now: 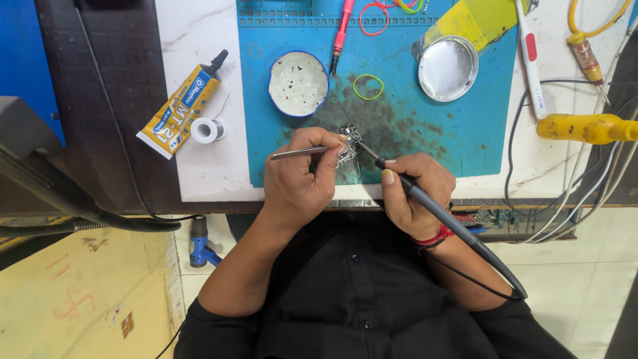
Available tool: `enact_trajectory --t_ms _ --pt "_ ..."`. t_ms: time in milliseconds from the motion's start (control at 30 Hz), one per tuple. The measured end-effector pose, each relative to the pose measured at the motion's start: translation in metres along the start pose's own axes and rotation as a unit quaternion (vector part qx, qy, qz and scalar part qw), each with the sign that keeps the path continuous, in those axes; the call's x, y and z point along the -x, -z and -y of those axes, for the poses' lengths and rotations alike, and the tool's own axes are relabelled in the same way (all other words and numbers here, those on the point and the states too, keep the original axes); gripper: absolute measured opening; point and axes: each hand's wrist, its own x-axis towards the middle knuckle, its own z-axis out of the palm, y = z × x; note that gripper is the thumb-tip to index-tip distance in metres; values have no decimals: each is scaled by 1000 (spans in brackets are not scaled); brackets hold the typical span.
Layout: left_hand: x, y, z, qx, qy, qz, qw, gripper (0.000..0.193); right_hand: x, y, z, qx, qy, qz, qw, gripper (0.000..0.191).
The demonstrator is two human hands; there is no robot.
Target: The person uses a soldering iron and tweezers to apply solder to multiple points on a small circuit board. The board is held steady with tweezers while the soldering iron melts solder onto specific pads. The person occasionally repositions the board to access different areas.
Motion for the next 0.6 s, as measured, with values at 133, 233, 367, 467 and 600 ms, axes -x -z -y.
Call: enact_trajectory --t_ms 133,233,367,467,600 --pt "2 0 1 -6 -12 -2 1000 12 1 1 0 -3 -5 7 1000 7" --pt "2 0 1 0 -2 -1 1000 11 0 0 1 -3 1 4 1000 8" --pt "1 0 0 0 -9 -6 1000 11 0 0 1 1 1 2 1000 8" --pt "2 -1 0 8 4 -3 1000 11 0 0 1 -6 8 3 1000 8" --pt "2 -1 1 10 5 -1 1000 12 0 1 0 -2 2 3 1000 8"
